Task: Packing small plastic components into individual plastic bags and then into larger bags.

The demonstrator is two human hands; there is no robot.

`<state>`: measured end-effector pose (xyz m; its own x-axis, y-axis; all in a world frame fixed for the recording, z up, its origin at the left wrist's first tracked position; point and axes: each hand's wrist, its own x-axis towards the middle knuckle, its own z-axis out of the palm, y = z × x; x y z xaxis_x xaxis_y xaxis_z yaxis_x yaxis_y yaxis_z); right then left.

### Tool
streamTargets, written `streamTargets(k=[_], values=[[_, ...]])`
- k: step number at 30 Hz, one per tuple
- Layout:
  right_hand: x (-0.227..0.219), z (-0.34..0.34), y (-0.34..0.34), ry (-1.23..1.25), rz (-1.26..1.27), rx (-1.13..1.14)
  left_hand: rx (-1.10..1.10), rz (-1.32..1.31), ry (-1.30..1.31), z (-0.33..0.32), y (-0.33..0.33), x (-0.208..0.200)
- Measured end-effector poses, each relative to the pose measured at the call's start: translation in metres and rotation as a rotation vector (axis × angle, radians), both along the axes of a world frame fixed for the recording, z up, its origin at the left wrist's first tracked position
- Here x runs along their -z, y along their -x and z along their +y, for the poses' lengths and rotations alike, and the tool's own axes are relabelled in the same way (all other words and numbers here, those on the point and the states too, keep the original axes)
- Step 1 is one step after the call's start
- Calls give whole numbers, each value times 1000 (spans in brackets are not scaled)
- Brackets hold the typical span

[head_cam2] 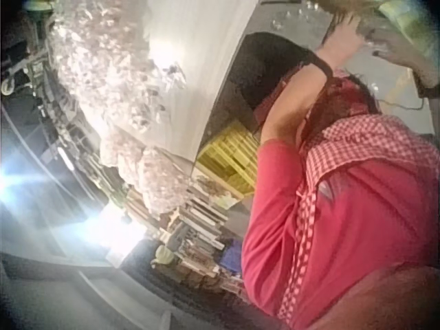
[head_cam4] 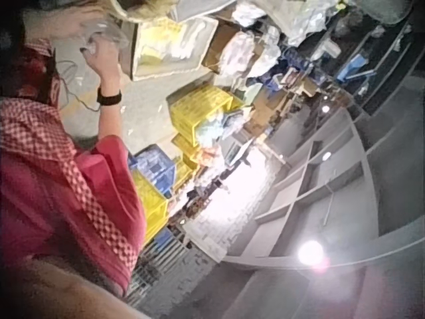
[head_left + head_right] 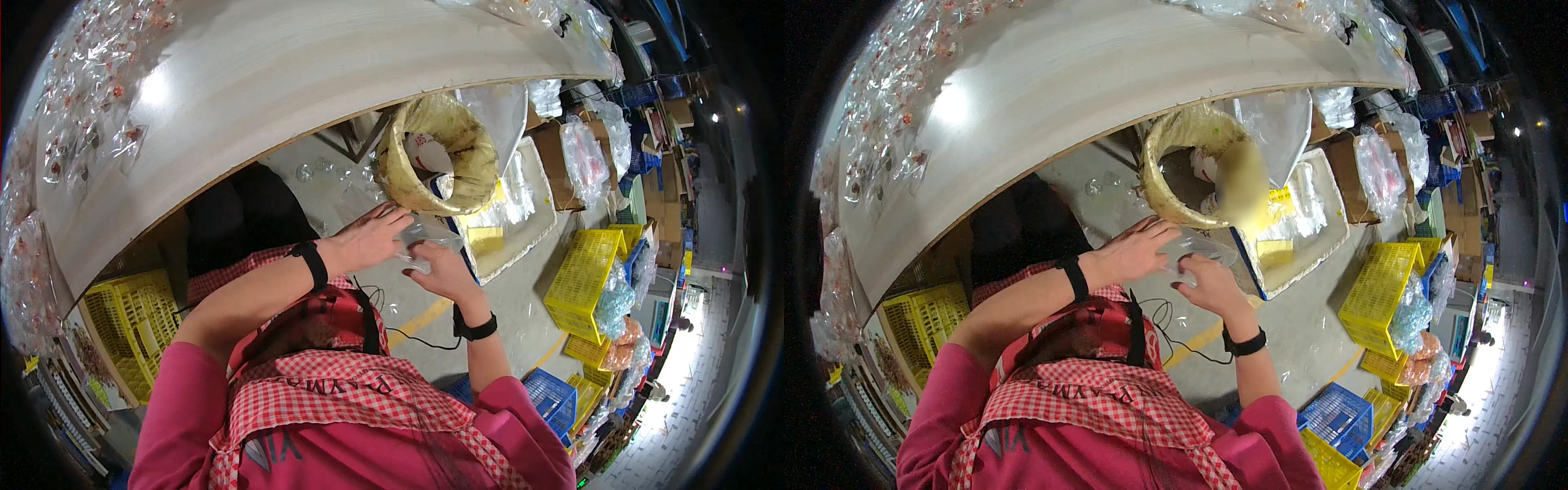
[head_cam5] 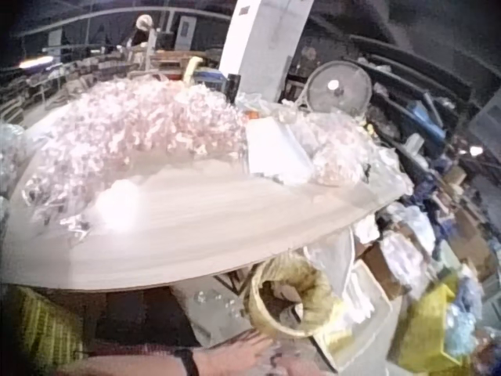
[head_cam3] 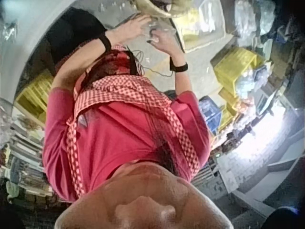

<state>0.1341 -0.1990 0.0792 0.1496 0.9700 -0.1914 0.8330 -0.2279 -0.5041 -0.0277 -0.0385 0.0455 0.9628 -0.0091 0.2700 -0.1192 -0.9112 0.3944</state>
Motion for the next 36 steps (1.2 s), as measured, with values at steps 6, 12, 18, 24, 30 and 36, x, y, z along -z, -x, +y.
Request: streamTargets(k=[6,12,18,24,30,36], values=[[3,6,-7,112,47,5,108,-96,-89,-1,-1,-10],[-21,11,-14,108,116,52,93,71,53,0,-6,-8],[-45,15,-34,-83,230,155,-129,211,324,6,-21,-21],[-32,19,-44,-198,173,236,-187,65,634,7,-28,-32],[-13,21,-55,-178,125,213,-279,-18,838,0,-30,-17],[-18,25,-58,-144,-116,114,-378,42,1010,-7,-30,3]])
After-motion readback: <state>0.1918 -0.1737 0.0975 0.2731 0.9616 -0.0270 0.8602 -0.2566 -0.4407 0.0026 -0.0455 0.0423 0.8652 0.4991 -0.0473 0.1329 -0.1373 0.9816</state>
